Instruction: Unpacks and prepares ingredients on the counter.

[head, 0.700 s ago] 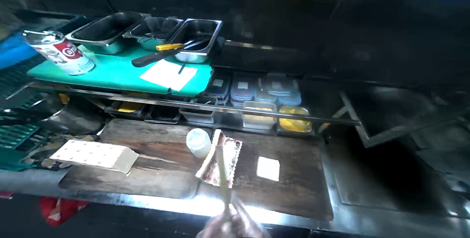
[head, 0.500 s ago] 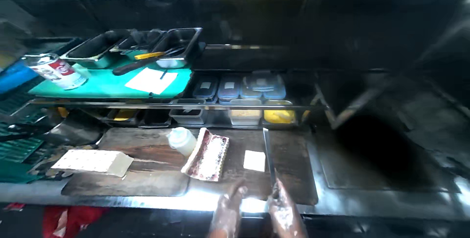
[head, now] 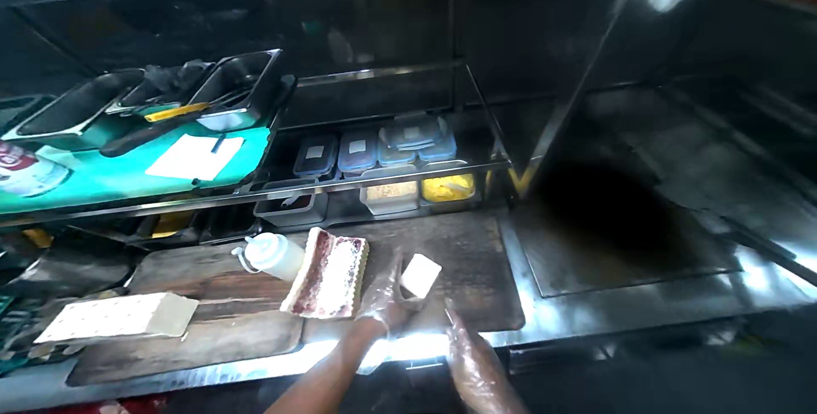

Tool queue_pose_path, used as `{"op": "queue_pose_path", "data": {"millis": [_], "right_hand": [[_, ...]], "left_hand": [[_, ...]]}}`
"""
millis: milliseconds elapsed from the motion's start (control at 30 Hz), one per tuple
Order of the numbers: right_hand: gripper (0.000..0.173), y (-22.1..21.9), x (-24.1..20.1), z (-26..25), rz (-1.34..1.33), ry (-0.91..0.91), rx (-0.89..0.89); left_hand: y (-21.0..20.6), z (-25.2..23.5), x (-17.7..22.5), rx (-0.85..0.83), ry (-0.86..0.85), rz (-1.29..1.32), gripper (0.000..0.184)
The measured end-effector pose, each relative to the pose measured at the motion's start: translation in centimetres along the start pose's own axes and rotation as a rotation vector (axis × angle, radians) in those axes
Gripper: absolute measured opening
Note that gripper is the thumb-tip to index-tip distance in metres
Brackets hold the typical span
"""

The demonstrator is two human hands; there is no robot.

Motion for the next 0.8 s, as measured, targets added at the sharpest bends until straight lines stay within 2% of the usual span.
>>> {"op": "queue_pose_path", "data": {"millis": [133, 333, 500, 600, 700, 800], "right_hand": [[0.052, -1.6, 0.3, -2.8, 0.170, 0.002, 0.040], [0.051, 1.5, 1.6, -6.2, 0.333, 0.132, -0.108], [0.049, 3.0, 1.5, -7.2, 0.381, 0.159, -0.208], [0.047, 3.1, 2.0, -7.9, 0.422, 0.177, -0.175], [0.047, 3.0, 2.6, -8.4, 0.477, 0.137, -0.215], [0.050, 2.5, 2.8, -8.7, 0.519, 0.078, -0.260]], "left_hand": [[3.0, -0.8, -0.9, 0.176, -0.111, 0.279, 0.095], [6.4, -6.2, 1.8, 0.200, -0.262, 0.147, 0.054], [5.1, -9.6, 2.8, 0.107, -0.352, 0.007, 0.054], [4.3, -11.1, 2.8, 0.037, -0.389, 0.014, 0.053], [3.3, -12.1, 2.7, -0.057, -0.366, 0.051, 0.052], [2.0, -13.3, 2.2, -0.045, -0.313, 0.069, 0.052]]}}
Point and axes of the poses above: each hand's wrist, its own z-axis away from the middle knuckle, its own y-axis out of the back of the hand, x = y × z, the point moved 1 cm from there along -z, towards the middle knuckle, and after that the axes turned 8 degrees about -x, right-handed, at the moved point
